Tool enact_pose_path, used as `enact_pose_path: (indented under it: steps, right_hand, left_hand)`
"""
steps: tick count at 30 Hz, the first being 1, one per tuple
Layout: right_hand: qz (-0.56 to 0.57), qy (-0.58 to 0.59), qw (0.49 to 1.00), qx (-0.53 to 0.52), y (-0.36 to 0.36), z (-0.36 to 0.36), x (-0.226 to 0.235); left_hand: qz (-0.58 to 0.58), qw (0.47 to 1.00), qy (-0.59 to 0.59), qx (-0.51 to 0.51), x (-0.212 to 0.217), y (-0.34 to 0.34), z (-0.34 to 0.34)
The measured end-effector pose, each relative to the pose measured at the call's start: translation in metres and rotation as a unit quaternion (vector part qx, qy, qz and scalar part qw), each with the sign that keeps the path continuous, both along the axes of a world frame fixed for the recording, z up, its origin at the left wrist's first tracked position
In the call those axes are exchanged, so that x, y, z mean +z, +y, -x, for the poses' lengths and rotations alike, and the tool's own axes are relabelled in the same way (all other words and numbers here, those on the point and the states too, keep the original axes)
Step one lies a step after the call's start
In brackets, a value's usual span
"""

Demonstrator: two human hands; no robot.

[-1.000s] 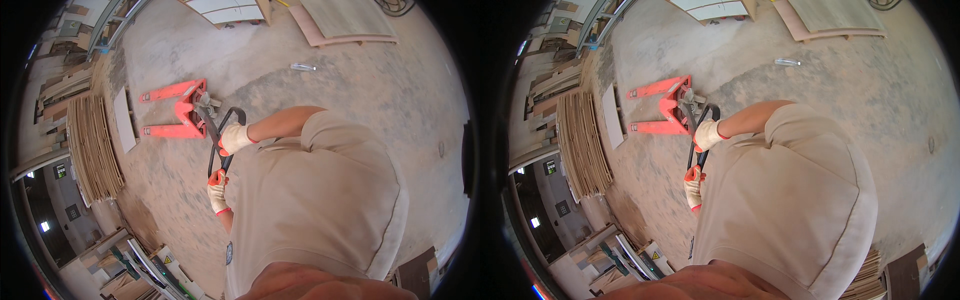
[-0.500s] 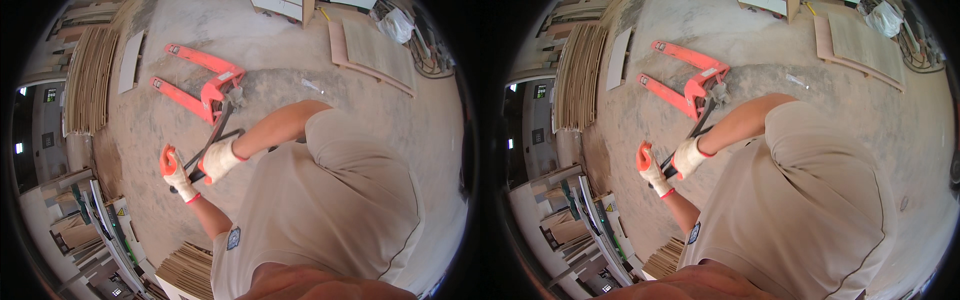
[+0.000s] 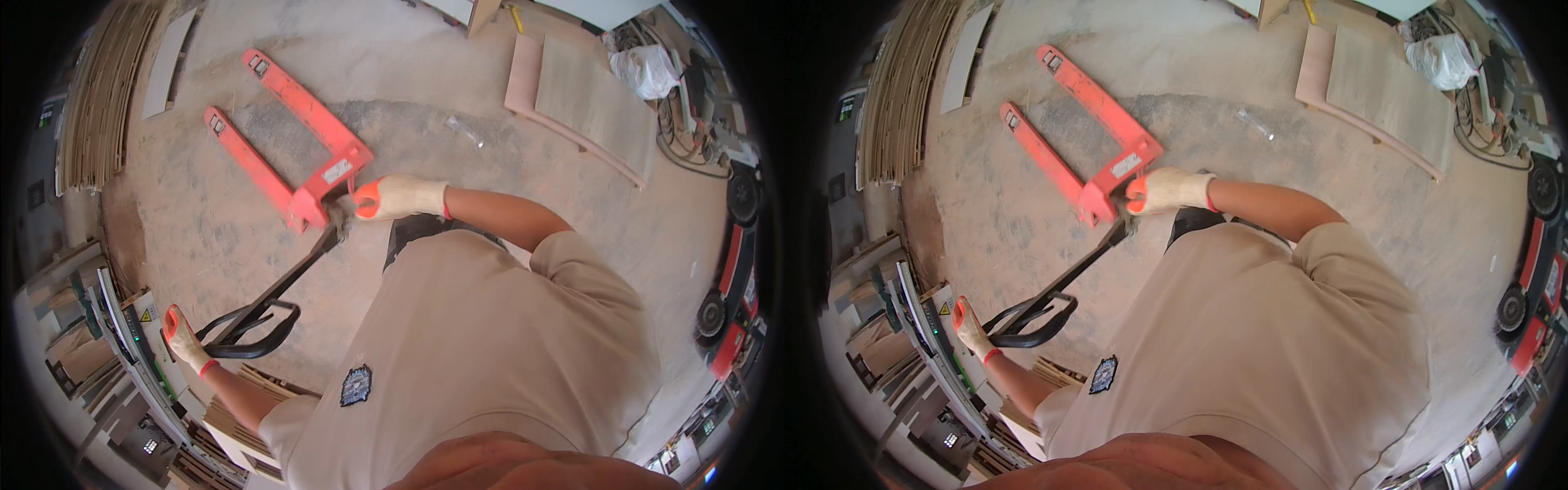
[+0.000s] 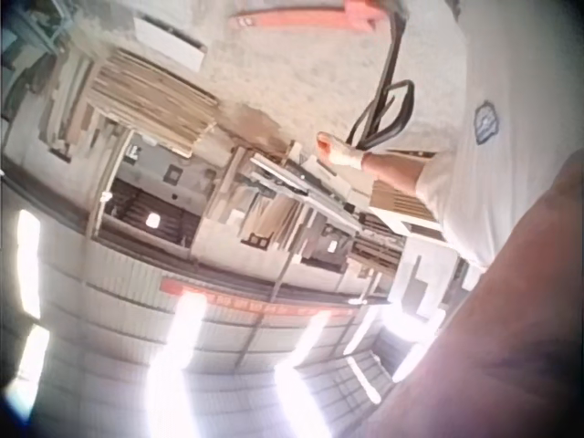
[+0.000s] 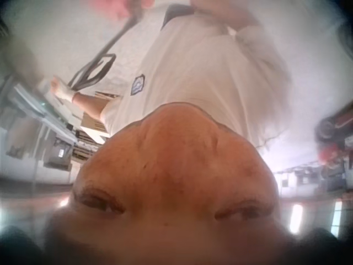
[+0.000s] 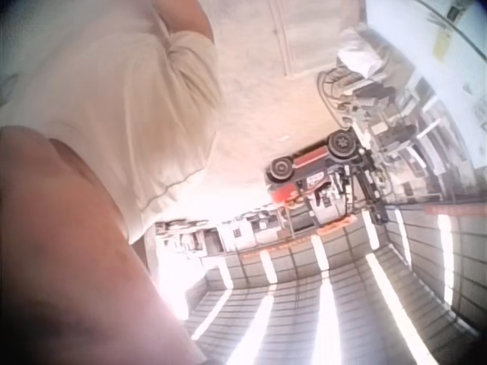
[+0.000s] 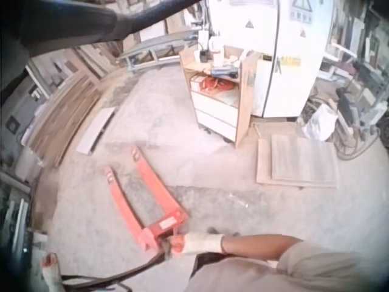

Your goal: The person walks through a workshop, briefly approaches a forklift, then repeatedly picks up large flat boards and stacks them on a pile. The person handles the boards by hand and places them one at a time onto the growing stack.

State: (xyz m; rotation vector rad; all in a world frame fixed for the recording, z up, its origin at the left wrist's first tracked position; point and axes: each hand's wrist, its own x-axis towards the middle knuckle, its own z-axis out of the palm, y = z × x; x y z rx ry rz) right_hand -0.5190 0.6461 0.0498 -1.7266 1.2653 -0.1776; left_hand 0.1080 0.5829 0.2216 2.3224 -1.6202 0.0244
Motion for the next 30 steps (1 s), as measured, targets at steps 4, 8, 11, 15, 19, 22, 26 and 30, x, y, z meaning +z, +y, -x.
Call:
enact_pose_path:
  steps: [4, 8, 11, 15, 19, 22, 26, 30]
  right_hand:
    - [-0.087, 0.027, 0.991, -0.101, -0.001, 0.110, -0.030]
    - [-0.095, 0.040, 0.957, -0.272, 0.022, 0.214, -0.057]
    - [-0.145, 0.123, 0.930, -0.313, 0.016, 0.266, -0.065]
    - [-0.219, 0.187, 0.883, -0.370, -0.033, 0.296, -0.045]
    - [-0.149, 0.159, 0.907, -0.360, -0.100, 0.299, -0.012]
    - [-0.132, 0.141, 0.906, -0.376, -0.145, 0.298, 0.003]
    - [-0.142, 0.164, 0.914, -0.343, -0.187, 0.305, -0.001]
    - [-0.157, 0.104, 0.914, -0.359, -0.225, 0.316, -0.009]
  left_hand:
    - [-0.393, 0.866, -0.252, -0.177, -0.056, -0.041, -0.031]
    - [-0.319, 0.944, 0.067, 0.052, -0.156, -0.110, -0.018]
    - [-0.277, 0.920, 0.263, 0.086, -0.253, -0.211, 0.051]
    - [-0.319, 0.870, 0.330, -0.180, -0.389, -0.328, 0.298]
    - [-0.372, 0.781, 0.243, -0.439, -0.397, -0.352, 0.570]
    - [-0.399, 0.694, 0.349, -0.487, -0.345, -0.334, 0.671]
    - [-0.442, 0.643, 0.420, -0.463, -0.314, -0.324, 0.681]
    - [-0.475, 0.690, 0.401, -0.371, -0.322, -0.337, 0.650]
